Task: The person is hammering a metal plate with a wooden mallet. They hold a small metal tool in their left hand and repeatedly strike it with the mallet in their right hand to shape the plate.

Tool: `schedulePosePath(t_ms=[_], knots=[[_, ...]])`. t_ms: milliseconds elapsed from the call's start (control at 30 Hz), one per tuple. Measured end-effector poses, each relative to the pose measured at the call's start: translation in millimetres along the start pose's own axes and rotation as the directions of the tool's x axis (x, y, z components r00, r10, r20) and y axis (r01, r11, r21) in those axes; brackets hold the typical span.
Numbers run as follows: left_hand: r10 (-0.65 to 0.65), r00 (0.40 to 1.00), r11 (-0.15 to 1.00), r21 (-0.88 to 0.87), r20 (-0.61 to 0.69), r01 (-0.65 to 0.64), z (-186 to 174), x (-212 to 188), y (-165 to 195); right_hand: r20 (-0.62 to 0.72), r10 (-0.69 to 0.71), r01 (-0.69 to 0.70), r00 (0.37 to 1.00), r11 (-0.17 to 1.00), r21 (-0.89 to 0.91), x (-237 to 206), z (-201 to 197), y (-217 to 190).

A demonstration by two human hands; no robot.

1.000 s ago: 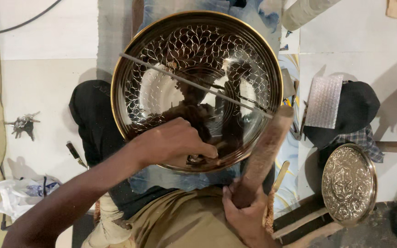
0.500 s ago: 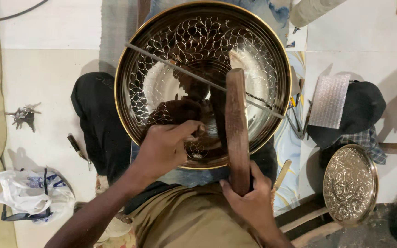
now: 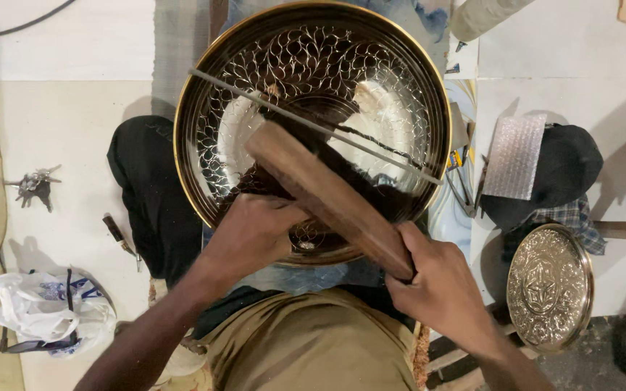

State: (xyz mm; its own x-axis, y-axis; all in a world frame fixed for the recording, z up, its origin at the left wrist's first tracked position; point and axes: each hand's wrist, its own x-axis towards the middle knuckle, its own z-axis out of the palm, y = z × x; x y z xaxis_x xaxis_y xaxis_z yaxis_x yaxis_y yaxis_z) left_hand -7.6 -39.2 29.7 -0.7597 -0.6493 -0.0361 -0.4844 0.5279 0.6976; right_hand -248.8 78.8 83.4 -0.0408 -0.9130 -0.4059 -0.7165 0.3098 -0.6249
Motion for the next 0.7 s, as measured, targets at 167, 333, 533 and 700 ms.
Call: schedulePosePath(t_ms=[167, 333, 533, 700], knots=[[-0.037, 0.99, 0.999, -0.012, -0.135, 0.035, 7, -11, 1, 0.061, -0.047, 0.047, 0.997, 0.999, 0.007, 16, -15, -16], [-0.088, 0.939, 0.991, -0.125, -0.333, 0.048, 22, -22, 7, 0.071, -0.12, 0.115, 0.99, 0.991, 0.075, 29, -28, -22], [-0.399, 0.858, 0.917, -0.15, -0.323, 0.37, 42, -29, 14, 0.241, -0.133, 0.143, 0.961, 0.989, -0.025, 47, -42, -37], [-0.272, 0.767, 0.959, -0.096, -0.581, 0.267, 52, -32, 27, 0.262, -0.318, 0.327, 0.911, 0.945, 0.01, 57, -58, -48]])
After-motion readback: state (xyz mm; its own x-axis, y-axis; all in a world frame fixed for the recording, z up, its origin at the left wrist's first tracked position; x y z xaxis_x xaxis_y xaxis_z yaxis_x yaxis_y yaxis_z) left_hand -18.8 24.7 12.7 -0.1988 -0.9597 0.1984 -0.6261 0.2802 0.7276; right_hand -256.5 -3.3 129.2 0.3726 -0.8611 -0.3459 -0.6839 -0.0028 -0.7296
